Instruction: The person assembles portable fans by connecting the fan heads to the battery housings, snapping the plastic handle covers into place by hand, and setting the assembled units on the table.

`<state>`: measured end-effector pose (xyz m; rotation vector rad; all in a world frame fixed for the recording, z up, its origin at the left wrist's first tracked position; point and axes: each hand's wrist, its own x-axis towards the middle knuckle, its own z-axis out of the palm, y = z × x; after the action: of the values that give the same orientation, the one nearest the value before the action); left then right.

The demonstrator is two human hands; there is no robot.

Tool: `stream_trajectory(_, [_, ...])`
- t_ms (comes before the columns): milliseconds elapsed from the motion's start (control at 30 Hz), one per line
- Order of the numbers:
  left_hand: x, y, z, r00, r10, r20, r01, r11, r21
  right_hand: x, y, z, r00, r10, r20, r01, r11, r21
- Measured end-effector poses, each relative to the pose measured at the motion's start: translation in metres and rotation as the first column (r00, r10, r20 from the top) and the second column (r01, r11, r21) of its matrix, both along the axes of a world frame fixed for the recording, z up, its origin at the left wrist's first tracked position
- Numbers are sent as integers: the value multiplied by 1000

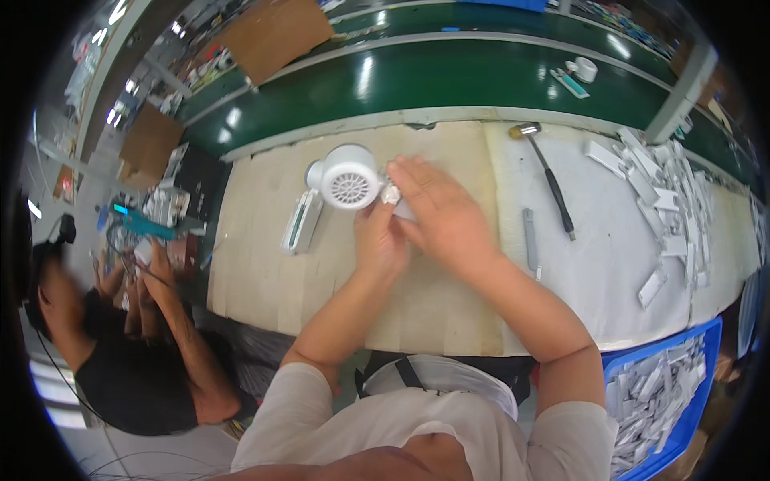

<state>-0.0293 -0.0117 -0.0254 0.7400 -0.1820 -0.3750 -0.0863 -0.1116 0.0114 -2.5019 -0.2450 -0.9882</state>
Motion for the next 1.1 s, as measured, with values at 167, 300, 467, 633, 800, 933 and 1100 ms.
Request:
stream_trajectory(167, [-6, 3, 11, 989, 117, 92, -125, 988, 95, -6, 1, -2, 999, -28, 45, 26, 999, 27])
stream_trajectory(300, [5, 16, 26, 974, 91, 206, -70, 992, -106, -14, -16, -10, 995, -84, -59, 97, 964, 247])
stream_trajectory(467, [6, 15, 27, 962, 152, 226, -138, 987, -76, -14, -3, -14, 864, 448, -231, 80, 330, 940])
stream_trajectory(633, [-15, 26, 42, 939, 42, 342, -46, 999, 6, -25, -6, -5, 987, 159, 36, -150, 804, 576])
stream_trajectory(800, [-12, 27, 42, 941, -56, 335, 64, 998, -14, -24, -21, -11, 974, 211, 80, -224, 868, 443])
stream_trajectory(933, [28, 29, 33, 900, -266, 344, 150, 933, 328, -16, -28, -38, 863, 221, -454, -112, 960, 255])
stream_trajectory(1100, [41, 59, 33, 594, -672, 442, -572, 34, 820, 5, -124, -26, 954, 41, -296, 66, 937, 342])
